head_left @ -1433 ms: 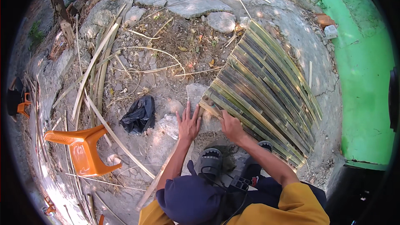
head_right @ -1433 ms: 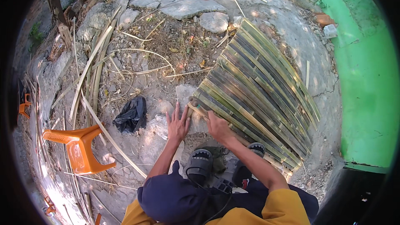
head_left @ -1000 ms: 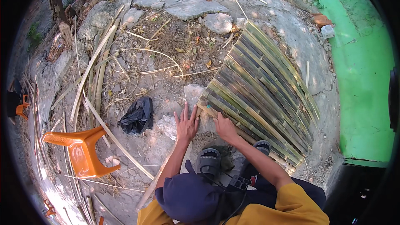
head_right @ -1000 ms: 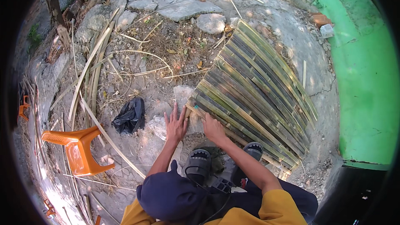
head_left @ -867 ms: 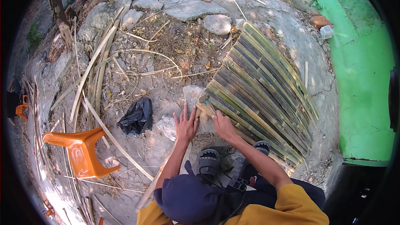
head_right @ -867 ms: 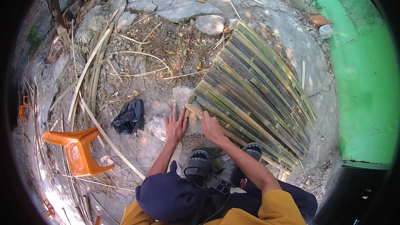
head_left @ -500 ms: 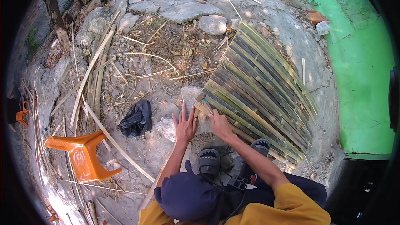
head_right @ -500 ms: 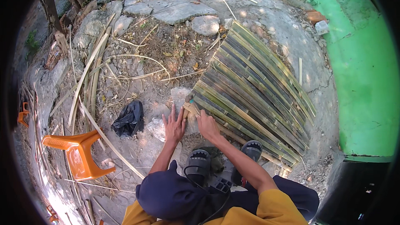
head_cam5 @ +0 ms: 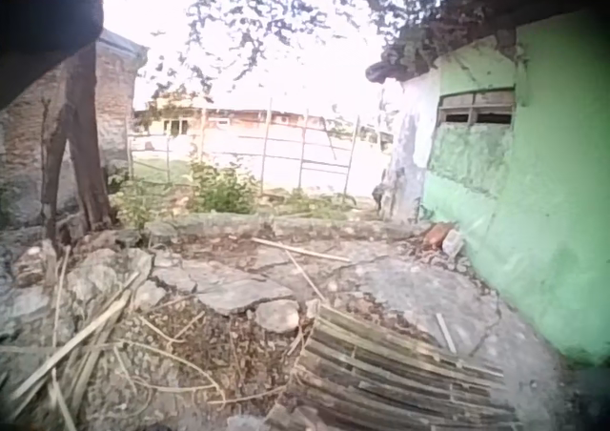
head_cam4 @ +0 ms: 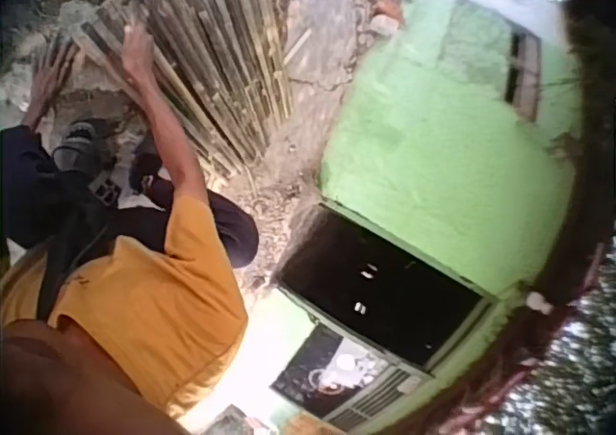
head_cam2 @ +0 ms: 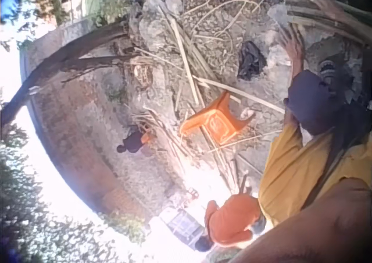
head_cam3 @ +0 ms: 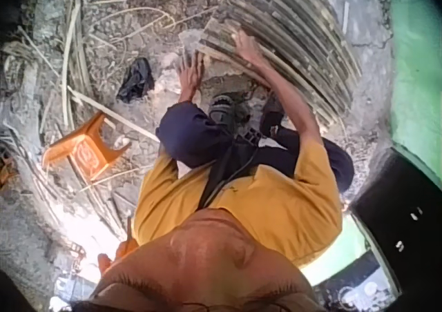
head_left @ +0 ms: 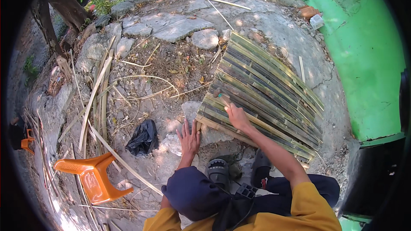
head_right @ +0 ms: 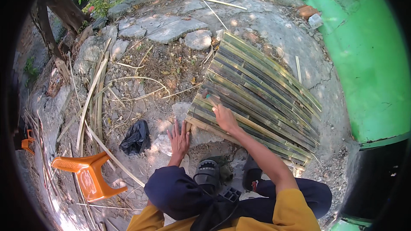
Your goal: The person assembles a bamboo structure by hand, using a small hammer to tap bamboo strips into a frame and then using a green-handled tool to continue the assembly.
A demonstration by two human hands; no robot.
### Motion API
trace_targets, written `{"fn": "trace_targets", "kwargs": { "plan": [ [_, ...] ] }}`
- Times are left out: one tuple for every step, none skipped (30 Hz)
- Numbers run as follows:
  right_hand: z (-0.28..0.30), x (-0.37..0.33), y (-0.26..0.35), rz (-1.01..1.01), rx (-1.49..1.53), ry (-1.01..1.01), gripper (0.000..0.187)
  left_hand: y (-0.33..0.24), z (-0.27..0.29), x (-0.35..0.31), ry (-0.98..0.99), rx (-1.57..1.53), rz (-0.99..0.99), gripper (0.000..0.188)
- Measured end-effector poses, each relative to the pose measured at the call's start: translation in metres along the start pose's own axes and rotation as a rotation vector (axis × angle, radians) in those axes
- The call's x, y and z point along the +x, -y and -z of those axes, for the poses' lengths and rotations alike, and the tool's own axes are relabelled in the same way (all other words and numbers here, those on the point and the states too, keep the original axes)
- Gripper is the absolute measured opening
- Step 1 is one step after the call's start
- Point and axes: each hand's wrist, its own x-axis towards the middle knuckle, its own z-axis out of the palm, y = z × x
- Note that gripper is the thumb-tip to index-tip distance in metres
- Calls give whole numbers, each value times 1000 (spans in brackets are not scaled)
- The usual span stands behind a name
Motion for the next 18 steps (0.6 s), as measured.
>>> {"fn": "trace_targets", "kwargs": {
  "plan": [
    [34, 14, -15, -18, -88, 8, 41, -8, 3, 2, 28, -37, -9, 67],
    [69, 28, -34, -19, -197, 20, 43, -18, 5, 6, 26, -49, -49, 67],
    [95, 38, -39, 28, -275, 15, 44, -15, 9, 4, 14, -46, -59, 69],
    [123, 44, -46, -19, -348, 14, 45, -16, 11, 5, 10, -52, -79, 70],
    [147, 46, -51, -65, -420, 17, 46, -14, 12, 8, 17, -33, -137, 75],
    [171, 42, -62, -93, -423, -1, 46, -18, 14, 12, 27, -39, -168, 75],
    [197, 36, -73, -96, -482, 5, 46, -27, 16, 19, 33, -38, -237, 77],
    [214, 27, -76, -91, -534, 18, 46, -29, 19, 25, 37, -30, -295, 79],
    [227, 14, -79, -110, -533, 4, 46, -31, 22, 32, 56, 0, -323, 83],
    [236, 0, -73, -141, -529, 16, 47, -29, 29, 36, 63, 7, -333, 83],
    [255, -22, -79, -199, -544, 18, 47, -43, 29, 45, 62, 10, -382, 84],
    [270, -45, -83, -235, -555, 5, 47, -56, 29, 50, 62, 12, -429, 84],
    [282, -61, -82, -199, -594, 30, 46, -54, 26, 58, 5, -17, -493, 86],
    [293, -79, -86, -168, -635, 58, 46, -57, 27, 64, 6, -26, -512, 86],
    [300, -95, -90, -217, -654, 102, 44, -60, 28, 69, 11, -43, -527, 87],
    [305, -114, -94, -227, -656, 95, 44, -63, 29, 74, 15, -60, -539, 87],
    [307, -128, -91, -243, -642, 129, 42, -59, 30, 79, 22, -33, -532, 86],
    [304, -144, -93, -263, -626, 164, 40, -50, 27, 83, 20, -29, -538, 86]
  ]
}}
